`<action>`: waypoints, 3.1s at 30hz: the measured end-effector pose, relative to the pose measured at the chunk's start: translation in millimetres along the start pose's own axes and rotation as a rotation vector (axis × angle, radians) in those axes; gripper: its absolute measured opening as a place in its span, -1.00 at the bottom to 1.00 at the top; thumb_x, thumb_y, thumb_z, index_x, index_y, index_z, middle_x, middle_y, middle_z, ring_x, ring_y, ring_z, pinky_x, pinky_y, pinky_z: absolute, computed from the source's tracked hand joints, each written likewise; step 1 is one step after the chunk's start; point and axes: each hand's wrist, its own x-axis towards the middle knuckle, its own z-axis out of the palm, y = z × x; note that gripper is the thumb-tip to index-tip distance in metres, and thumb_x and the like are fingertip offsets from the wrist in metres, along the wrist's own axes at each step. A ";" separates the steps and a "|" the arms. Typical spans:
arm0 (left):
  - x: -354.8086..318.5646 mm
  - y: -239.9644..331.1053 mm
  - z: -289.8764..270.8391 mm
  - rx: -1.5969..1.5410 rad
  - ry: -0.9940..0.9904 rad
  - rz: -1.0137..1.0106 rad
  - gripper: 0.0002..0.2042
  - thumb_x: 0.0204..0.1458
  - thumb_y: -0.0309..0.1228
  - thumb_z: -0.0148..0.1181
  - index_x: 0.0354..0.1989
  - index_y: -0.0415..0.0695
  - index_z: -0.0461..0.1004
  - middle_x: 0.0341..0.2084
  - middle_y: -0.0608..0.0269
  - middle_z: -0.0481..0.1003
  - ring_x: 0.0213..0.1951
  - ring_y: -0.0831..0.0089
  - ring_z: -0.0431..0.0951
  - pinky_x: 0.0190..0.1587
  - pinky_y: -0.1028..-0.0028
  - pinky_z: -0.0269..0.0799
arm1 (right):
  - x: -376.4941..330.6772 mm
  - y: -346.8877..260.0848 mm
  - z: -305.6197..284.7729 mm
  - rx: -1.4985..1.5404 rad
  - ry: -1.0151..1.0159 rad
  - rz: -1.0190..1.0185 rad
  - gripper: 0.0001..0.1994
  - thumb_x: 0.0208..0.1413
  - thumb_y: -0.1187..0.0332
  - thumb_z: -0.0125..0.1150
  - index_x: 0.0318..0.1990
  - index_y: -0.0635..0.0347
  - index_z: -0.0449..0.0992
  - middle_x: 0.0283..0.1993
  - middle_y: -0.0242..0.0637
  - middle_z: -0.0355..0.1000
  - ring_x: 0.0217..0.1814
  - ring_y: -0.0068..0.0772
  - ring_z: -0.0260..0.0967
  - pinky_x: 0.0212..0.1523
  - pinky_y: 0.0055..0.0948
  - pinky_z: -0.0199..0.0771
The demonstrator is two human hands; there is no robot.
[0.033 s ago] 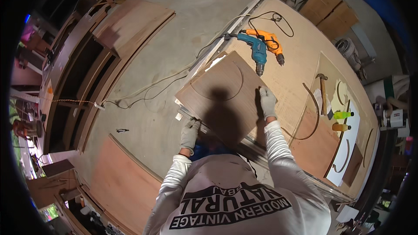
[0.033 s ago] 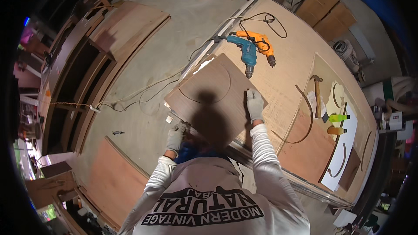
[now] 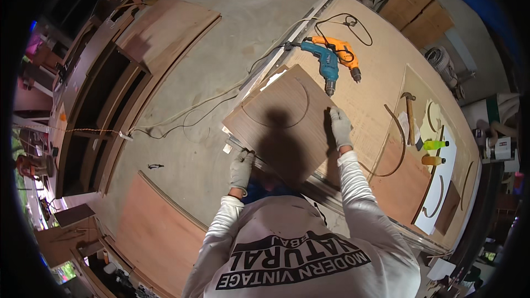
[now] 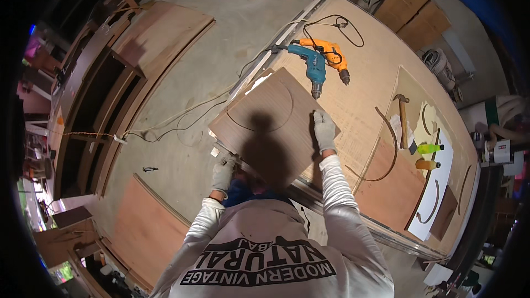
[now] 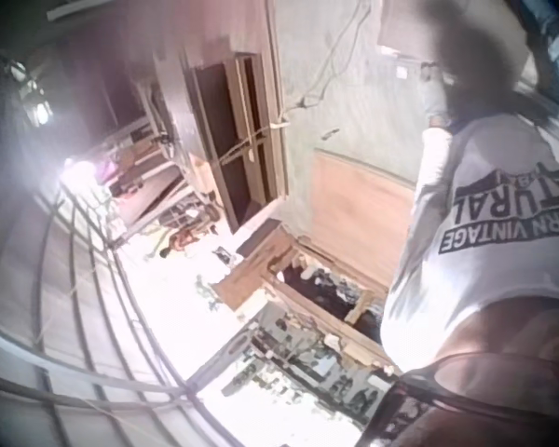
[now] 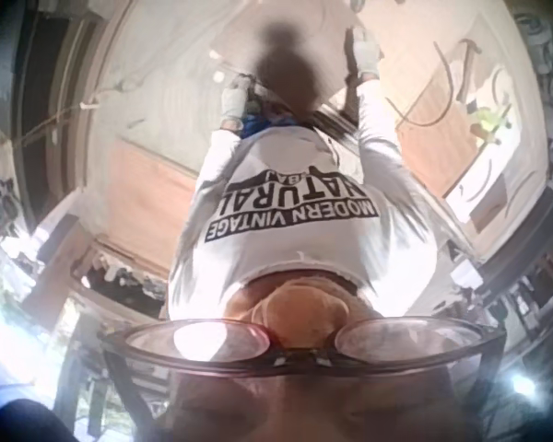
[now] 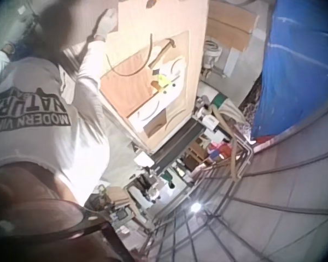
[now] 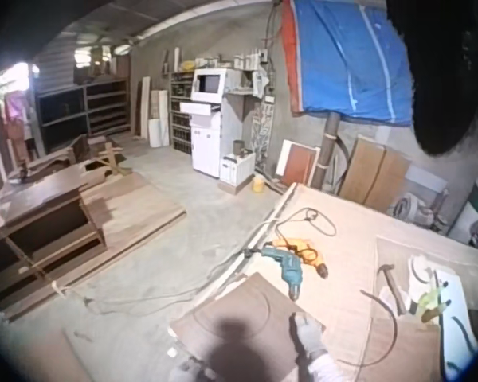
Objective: The person applies adhesive from a bottle to a wooden strip and a board, then joins the pieces together and secures the edge by tapping it with a hammer and a wooden block.
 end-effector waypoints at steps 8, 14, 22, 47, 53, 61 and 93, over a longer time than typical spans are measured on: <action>50.9 2.5 -11.0 0.205 0.257 0.392 -0.82 0.28 -0.34 0.22 -0.06 -0.17 0.54 -0.46 0.29 0.50 -0.48 0.46 0.51 -0.36 0.42 0.48 | 36.2 -43.0 24.6 0.000 -0.081 0.156 -0.59 0.36 0.04 0.21 0.15 0.11 0.62 0.10 -0.08 0.63 0.19 -0.15 0.55 0.25 -0.24 0.45; 79.1 -15.6 -29.5 -0.376 -0.209 -0.401 -0.84 0.31 -0.31 0.15 -0.15 -0.15 0.51 -0.37 0.22 0.55 -0.49 0.38 0.54 -0.40 0.40 0.55 | 60.0 -98.3 57.9 -0.292 -0.192 0.131 -0.59 0.33 0.07 0.20 0.14 0.18 0.60 0.09 0.09 0.59 0.19 0.08 0.54 0.22 -0.15 0.48; 106.3 -36.4 -63.0 0.219 -1.036 0.124 -0.76 0.35 -0.30 0.02 0.00 -0.13 0.54 -0.06 0.23 0.60 0.00 0.44 0.58 0.14 0.31 0.53 | 44.7 -99.6 108.8 -0.458 0.038 0.231 -0.69 0.19 0.24 0.09 -0.07 0.22 0.62 -0.05 0.16 0.59 0.05 0.21 0.54 0.14 0.03 0.52; 26.2 46.4 12.5 -0.164 -0.238 -0.367 -0.61 0.27 -0.15 0.25 0.21 0.00 0.49 -0.28 0.36 0.47 -0.23 0.42 0.53 -0.19 0.22 0.53 | 63.4 -38.9 23.3 -0.202 0.053 0.074 -0.66 0.35 0.13 0.10 0.05 0.15 0.60 -0.09 0.08 0.58 0.03 0.20 0.51 0.12 0.05 0.50; -3.3 -21.2 45.5 -0.150 0.083 -0.139 -0.75 0.25 -0.26 0.32 0.01 -0.03 0.49 -0.44 0.46 0.45 -0.44 0.56 0.45 -0.38 0.46 0.40 | 33.3 -82.8 56.6 -0.119 -0.302 -0.575 -0.74 0.28 0.22 0.10 -0.19 0.17 0.65 -0.04 -0.03 0.61 0.01 0.03 0.58 0.05 -0.06 0.56; 17.6 29.5 72.2 0.067 0.379 -0.108 -0.57 0.30 -0.03 0.21 0.18 -0.02 0.44 -0.16 0.34 0.57 -0.20 0.45 0.56 -0.28 0.41 0.39 | 2.7 -78.4 82.9 0.017 -0.119 0.097 -0.54 0.25 0.18 0.21 0.17 0.31 0.40 -0.05 0.18 0.55 0.01 0.28 0.54 0.08 0.07 0.51; 56.5 -9.3 5.6 -0.052 -0.005 -0.254 -0.39 0.21 0.34 0.08 0.23 0.19 0.39 -0.11 0.24 0.57 -0.27 0.33 0.52 -0.27 0.19 0.46 | -51.8 -14.3 -297.3 0.124 1.183 -0.361 -0.83 0.29 0.65 0.02 -0.02 0.26 0.38 0.04 -0.12 0.36 0.09 -0.19 0.38 0.23 -0.22 0.39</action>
